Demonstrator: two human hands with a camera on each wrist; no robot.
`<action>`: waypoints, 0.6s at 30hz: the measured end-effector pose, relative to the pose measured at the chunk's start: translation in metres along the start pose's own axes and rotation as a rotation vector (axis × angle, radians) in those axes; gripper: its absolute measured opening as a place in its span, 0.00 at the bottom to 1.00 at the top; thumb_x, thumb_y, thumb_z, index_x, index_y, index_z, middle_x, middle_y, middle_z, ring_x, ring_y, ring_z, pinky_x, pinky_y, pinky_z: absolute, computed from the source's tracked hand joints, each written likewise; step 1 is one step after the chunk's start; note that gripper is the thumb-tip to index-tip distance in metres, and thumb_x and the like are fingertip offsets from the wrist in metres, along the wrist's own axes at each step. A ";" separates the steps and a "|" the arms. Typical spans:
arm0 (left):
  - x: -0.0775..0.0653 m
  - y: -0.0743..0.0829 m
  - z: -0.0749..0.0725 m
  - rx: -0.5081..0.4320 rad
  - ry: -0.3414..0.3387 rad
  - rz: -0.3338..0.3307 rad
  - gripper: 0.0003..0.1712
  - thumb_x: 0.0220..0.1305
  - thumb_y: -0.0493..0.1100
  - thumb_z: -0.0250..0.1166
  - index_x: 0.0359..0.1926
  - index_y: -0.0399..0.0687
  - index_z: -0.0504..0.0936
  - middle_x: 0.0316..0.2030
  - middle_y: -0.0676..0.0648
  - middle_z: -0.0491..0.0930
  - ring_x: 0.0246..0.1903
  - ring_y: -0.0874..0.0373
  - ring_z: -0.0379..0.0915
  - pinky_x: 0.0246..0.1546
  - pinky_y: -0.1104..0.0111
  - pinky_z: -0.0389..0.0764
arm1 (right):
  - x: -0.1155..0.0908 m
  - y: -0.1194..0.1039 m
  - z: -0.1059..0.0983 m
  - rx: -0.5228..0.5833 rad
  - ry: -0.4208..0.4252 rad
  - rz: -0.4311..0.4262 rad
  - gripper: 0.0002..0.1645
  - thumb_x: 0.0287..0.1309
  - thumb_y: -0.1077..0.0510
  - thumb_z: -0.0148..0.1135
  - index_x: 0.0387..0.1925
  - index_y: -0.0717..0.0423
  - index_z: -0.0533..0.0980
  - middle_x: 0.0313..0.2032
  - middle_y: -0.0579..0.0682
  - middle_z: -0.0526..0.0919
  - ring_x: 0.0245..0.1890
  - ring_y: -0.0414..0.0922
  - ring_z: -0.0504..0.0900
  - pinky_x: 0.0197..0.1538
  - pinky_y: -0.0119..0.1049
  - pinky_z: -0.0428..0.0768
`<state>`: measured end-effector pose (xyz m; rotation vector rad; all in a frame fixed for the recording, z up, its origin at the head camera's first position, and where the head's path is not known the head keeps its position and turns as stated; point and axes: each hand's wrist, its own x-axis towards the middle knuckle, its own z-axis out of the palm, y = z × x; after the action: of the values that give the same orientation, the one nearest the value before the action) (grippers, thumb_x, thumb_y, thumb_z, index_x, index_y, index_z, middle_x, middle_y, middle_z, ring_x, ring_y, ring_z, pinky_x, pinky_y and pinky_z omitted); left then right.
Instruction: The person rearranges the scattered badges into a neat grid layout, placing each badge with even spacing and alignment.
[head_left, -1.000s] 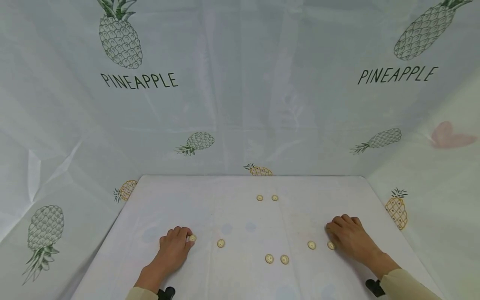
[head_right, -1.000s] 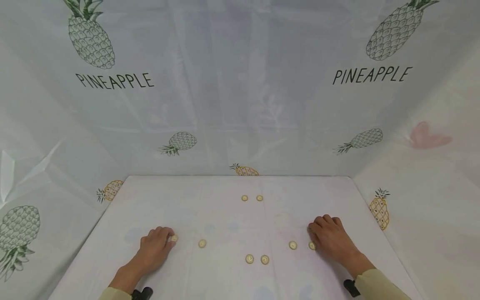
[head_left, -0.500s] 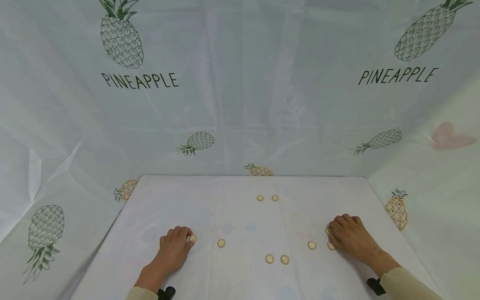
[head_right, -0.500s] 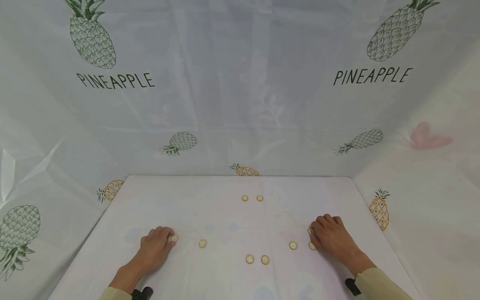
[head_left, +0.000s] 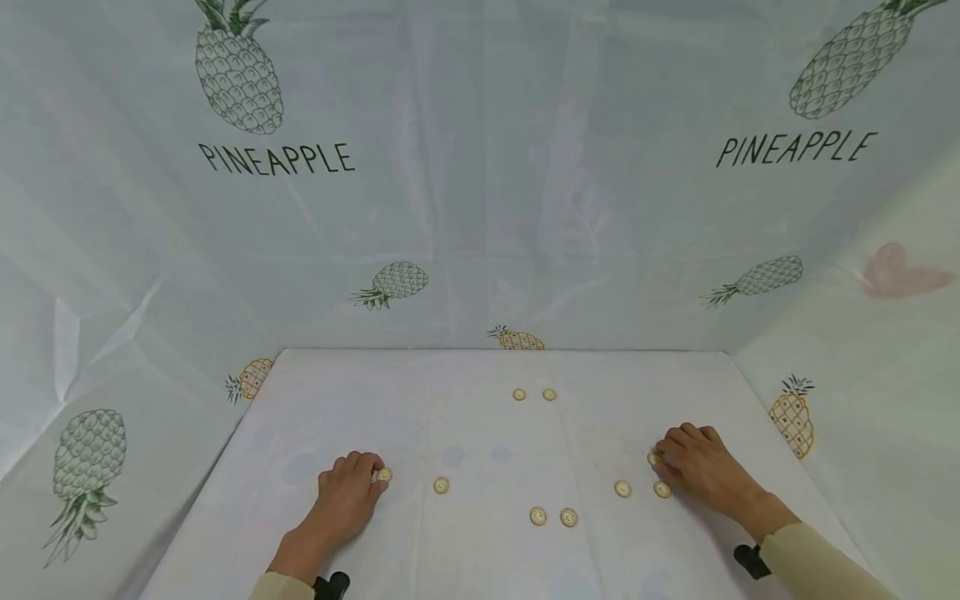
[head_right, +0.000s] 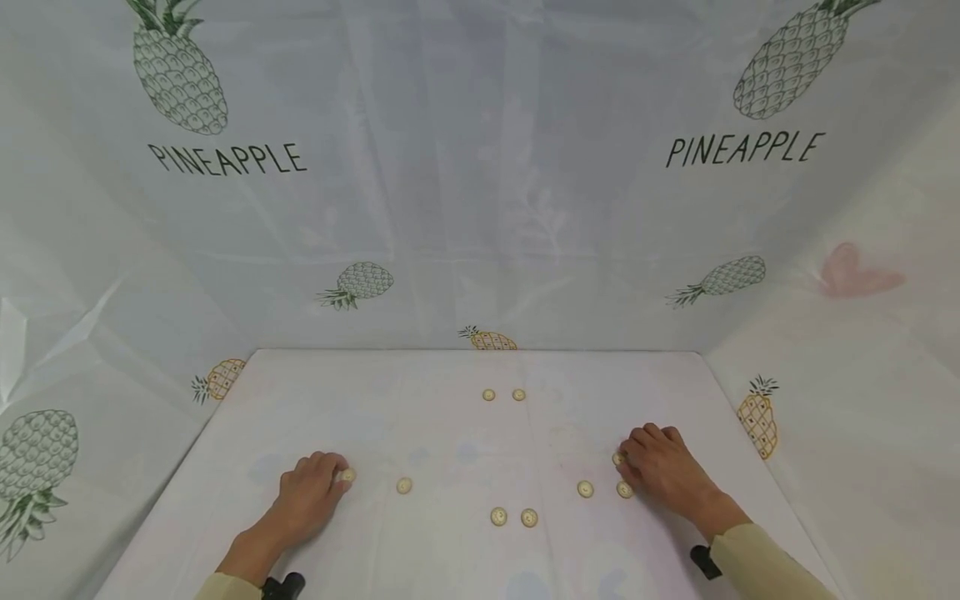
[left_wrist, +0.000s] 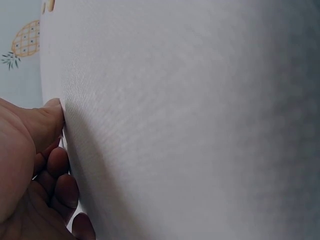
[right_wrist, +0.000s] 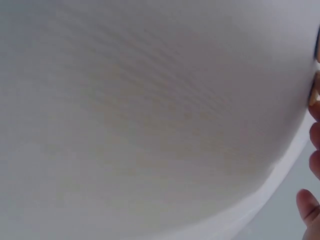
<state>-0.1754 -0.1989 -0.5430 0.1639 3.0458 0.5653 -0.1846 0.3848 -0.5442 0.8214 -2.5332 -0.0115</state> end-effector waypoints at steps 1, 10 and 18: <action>0.000 0.000 0.000 0.000 -0.001 0.001 0.12 0.71 0.43 0.70 0.50 0.47 0.79 0.45 0.49 0.77 0.48 0.50 0.72 0.53 0.43 0.70 | 0.001 0.000 -0.001 0.011 -0.002 0.000 0.15 0.50 0.54 0.81 0.39 0.49 0.84 0.38 0.42 0.82 0.41 0.44 0.77 0.44 0.47 0.73; -0.001 -0.001 -0.002 0.001 0.005 0.012 0.12 0.71 0.43 0.70 0.50 0.48 0.79 0.45 0.49 0.77 0.48 0.50 0.72 0.52 0.43 0.70 | 0.018 -0.001 0.002 -0.053 -0.020 -0.041 0.13 0.47 0.51 0.76 0.32 0.50 0.80 0.32 0.43 0.79 0.35 0.44 0.74 0.41 0.46 0.74; 0.000 0.001 -0.003 0.000 -0.009 0.007 0.12 0.71 0.43 0.70 0.51 0.48 0.79 0.44 0.50 0.77 0.48 0.51 0.71 0.53 0.43 0.70 | 0.033 0.000 0.011 -0.109 0.094 -0.100 0.20 0.64 0.46 0.47 0.30 0.56 0.77 0.29 0.49 0.76 0.33 0.50 0.74 0.41 0.47 0.71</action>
<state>-0.1754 -0.1988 -0.5402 0.1765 3.0381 0.5629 -0.2132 0.3650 -0.5392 0.8827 -2.3794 -0.1394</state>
